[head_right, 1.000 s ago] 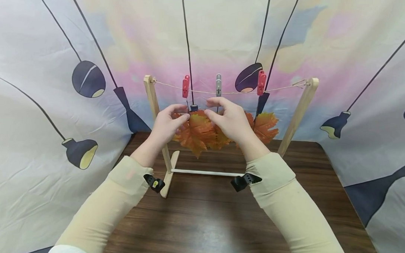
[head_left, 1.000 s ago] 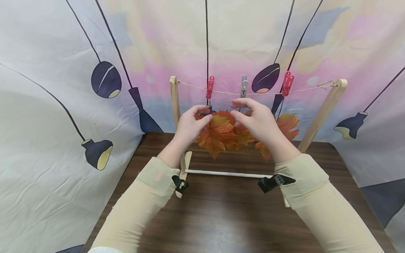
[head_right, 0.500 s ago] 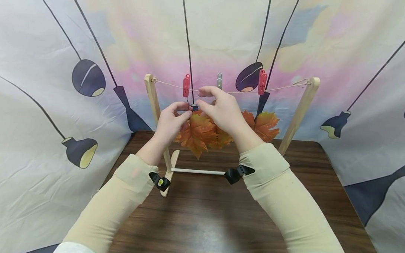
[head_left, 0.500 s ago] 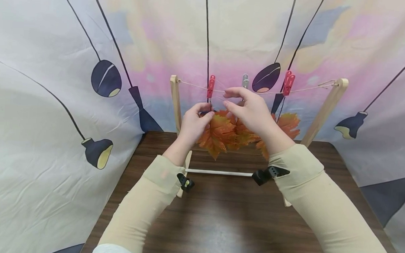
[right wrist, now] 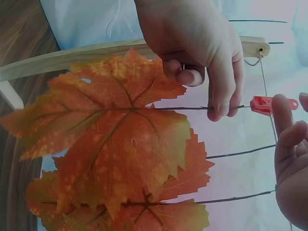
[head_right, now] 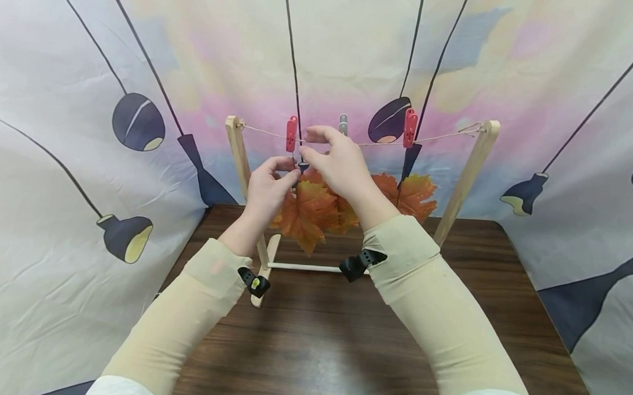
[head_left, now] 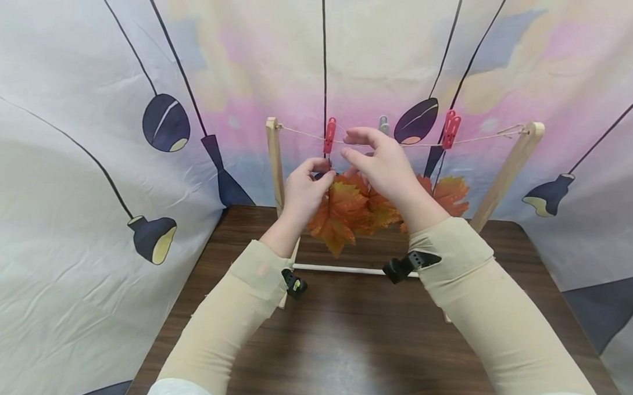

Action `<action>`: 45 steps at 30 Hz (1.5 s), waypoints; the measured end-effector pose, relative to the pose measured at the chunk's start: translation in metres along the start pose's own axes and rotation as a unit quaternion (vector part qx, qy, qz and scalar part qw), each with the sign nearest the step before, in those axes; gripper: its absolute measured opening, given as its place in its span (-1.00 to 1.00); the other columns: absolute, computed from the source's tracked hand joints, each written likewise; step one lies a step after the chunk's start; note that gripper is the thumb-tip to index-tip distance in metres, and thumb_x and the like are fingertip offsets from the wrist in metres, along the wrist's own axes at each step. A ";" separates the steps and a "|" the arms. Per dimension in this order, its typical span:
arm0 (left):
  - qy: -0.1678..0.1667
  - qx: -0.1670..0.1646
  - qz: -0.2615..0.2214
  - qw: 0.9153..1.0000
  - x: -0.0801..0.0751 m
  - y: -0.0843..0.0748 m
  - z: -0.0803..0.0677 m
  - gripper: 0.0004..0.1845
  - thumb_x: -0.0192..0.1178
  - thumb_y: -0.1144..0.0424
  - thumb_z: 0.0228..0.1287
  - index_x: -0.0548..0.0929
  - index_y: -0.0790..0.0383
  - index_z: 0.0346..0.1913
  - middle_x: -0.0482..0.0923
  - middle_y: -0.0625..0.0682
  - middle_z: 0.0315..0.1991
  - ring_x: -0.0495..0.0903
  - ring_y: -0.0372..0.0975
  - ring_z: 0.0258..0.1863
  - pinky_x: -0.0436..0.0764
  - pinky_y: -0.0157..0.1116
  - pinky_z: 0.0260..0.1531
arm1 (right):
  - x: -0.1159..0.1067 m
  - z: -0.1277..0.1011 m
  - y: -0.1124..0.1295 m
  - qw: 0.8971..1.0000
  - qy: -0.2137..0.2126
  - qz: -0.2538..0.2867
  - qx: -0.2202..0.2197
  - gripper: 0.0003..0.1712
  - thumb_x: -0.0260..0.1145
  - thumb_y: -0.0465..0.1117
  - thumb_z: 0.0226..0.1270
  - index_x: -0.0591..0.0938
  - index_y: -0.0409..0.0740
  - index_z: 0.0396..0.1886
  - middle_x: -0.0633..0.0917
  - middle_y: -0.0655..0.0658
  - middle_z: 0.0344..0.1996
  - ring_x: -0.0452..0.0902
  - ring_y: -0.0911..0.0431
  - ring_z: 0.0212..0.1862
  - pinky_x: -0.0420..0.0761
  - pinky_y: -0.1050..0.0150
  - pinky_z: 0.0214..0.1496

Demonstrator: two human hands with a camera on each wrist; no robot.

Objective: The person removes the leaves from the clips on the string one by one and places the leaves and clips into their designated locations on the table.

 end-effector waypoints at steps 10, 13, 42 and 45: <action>0.016 -0.016 -0.037 0.999 0.003 0.005 -0.001 -0.79 0.14 0.23 0.13 0.54 0.18 -0.15 0.52 -0.01 -0.31 0.49 -0.18 -0.48 0.55 -0.31 -0.56 | 0.004 0.005 0.001 1.000 0.012 0.014 0.010 -0.46 0.19 0.01 0.14 0.35 0.05 0.13 0.48 0.14 -0.03 0.56 0.00 -0.43 0.37 0.29 -0.72; 0.022 -0.018 -0.043 0.999 0.002 0.005 -0.002 -0.79 0.13 0.23 0.14 0.52 0.16 -0.14 0.50 0.00 -0.32 0.48 -0.15 -0.52 0.55 -0.25 -0.57 | 0.005 0.008 0.004 1.000 0.009 0.013 0.011 -0.45 0.18 0.03 0.13 0.34 0.06 0.14 0.47 0.14 -0.01 0.56 0.06 -0.42 0.40 0.27 -0.67; 0.042 -0.012 -0.028 0.999 -0.007 0.010 0.000 -0.76 0.11 0.17 0.16 0.53 0.02 -0.08 0.49 0.02 -0.26 0.46 -0.10 -0.51 0.48 -0.30 -0.61 | 0.021 0.032 0.012 0.996 -0.025 0.075 0.047 -0.51 0.10 -0.04 0.23 0.35 -0.04 0.15 0.52 0.02 -0.14 0.53 0.08 -0.49 0.39 0.34 -0.59; 0.043 -0.012 -0.026 0.999 -0.008 0.008 -0.001 -0.77 0.10 0.15 0.17 0.53 0.01 -0.10 0.48 0.00 -0.27 0.47 -0.08 -0.51 0.49 -0.31 -0.61 | 0.021 0.033 0.013 0.996 -0.028 0.065 0.052 -0.52 0.11 -0.04 0.22 0.36 -0.03 0.14 0.52 0.04 -0.10 0.54 0.09 -0.48 0.39 0.36 -0.58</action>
Point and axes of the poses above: each hand's wrist, its own z-axis towards the middle knuckle, its own x-axis out of the palm, y = z × x, the point moved 5 cm from there along z, towards the middle knuckle
